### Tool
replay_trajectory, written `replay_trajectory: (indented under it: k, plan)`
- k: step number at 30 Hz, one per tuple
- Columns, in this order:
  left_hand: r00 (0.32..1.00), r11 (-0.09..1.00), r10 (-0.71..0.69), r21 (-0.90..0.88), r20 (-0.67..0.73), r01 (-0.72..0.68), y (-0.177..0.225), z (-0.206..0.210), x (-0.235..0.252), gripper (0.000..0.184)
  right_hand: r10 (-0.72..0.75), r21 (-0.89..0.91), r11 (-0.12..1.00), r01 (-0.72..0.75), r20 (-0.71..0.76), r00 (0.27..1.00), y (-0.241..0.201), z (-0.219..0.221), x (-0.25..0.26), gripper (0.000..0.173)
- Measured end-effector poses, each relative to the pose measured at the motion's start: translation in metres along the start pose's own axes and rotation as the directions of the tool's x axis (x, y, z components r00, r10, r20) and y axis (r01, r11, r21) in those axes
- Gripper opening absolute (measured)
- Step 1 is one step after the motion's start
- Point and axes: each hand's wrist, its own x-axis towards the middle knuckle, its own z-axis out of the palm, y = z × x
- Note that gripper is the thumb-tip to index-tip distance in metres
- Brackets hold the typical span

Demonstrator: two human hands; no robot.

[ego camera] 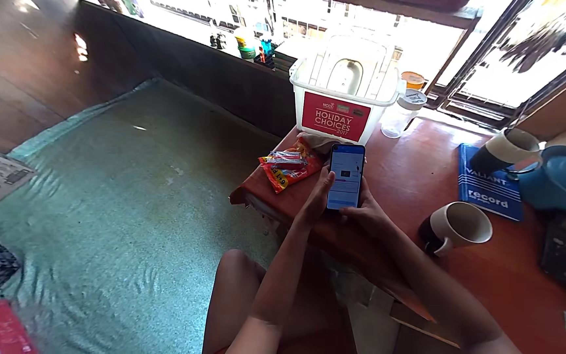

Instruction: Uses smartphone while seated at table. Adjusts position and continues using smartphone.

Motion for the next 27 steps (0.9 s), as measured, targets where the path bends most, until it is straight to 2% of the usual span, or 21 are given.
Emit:
replay_trajectory:
  k: [15,19,23,27]
  plan:
    - [0.998,0.998,-0.057,-0.015,0.0,0.057,0.0057,0.0011,-0.0046,0.081,0.011,-0.06,0.998,-0.011,-0.013,1.0,-0.0015,0.0005,-0.002,0.095]
    - [0.999,0.999,-0.039,-0.016,0.003,0.039,0.0059,0.0009,-0.0057,0.077,0.014,-0.064,0.998,-0.015,-0.016,1.0,-0.0012,0.0007,-0.0019,0.096]
    - [0.999,0.999,-0.043,-0.002,0.002,0.043,0.0073,0.0007,-0.0068,0.075,0.013,-0.017,1.0,-0.013,0.006,1.0,-0.0002,-0.0012,-0.0014,0.087]
    - [0.999,0.999,-0.043,-0.006,0.011,0.043,0.0058,-0.0006,-0.0066,0.078,0.032,0.112,0.993,-0.032,-0.002,0.999,-0.0002,-0.0035,0.0001,0.064]
